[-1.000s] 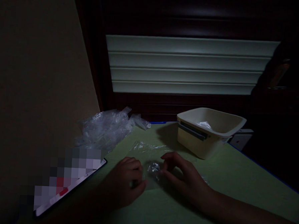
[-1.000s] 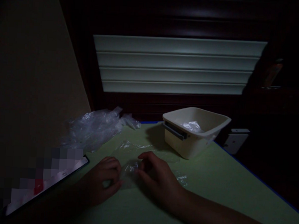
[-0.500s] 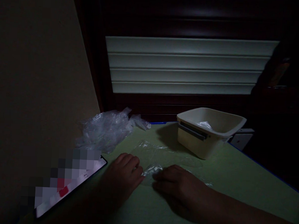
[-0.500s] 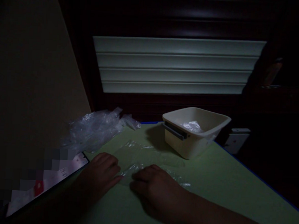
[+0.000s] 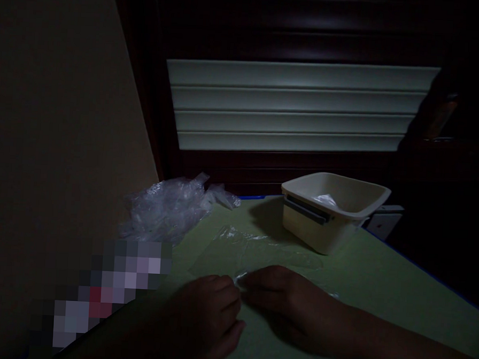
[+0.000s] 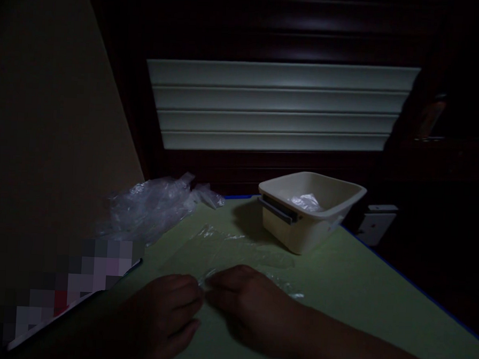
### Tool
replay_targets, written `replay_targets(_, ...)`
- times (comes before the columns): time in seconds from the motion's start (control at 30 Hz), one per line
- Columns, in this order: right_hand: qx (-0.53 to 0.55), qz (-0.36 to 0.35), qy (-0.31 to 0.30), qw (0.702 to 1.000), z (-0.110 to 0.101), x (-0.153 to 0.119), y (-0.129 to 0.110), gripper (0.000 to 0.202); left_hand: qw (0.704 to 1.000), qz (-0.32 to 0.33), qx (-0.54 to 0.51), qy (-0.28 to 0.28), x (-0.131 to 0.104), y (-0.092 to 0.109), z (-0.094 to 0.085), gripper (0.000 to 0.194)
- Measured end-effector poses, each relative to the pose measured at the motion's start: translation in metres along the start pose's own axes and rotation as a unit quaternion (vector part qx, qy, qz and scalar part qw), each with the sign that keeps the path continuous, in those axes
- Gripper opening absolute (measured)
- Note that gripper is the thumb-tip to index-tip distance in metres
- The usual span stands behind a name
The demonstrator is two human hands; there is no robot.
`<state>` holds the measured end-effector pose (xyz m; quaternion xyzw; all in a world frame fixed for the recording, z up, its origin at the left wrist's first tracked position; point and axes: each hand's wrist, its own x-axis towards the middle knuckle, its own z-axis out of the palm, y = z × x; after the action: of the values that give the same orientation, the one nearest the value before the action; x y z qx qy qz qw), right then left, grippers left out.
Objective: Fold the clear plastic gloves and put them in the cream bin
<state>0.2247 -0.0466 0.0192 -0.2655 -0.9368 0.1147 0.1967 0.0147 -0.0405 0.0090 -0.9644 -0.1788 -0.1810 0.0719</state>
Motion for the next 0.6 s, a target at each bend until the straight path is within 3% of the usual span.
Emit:
replay_targets(0.13,-0.032,0.002,-0.030,0.999,-0.002,-0.001,0.002,0.036,1.000,0.015,0.017,0.006,-0.001,-0.002,0.000,0.015)
replay_targets(0.37,-0.004,0.049,-0.074,0.996,-0.030,-0.005,0.013,0.032,1.000,0.023,0.015,0.005,-0.001,-0.004,0.002,0.018)
replay_targets(0.5,-0.010,0.082,-0.032,0.996,-0.030,-0.005,0.018,0.037,1.000,0.001,0.009,0.012,-0.001,-0.004,0.003,0.017)
replay_targets(0.6,-0.021,0.059,-0.005,0.998,-0.020,-0.004,0.018,0.053,1.000,-0.007,-0.010,0.014,0.000,-0.005,0.002,0.015)
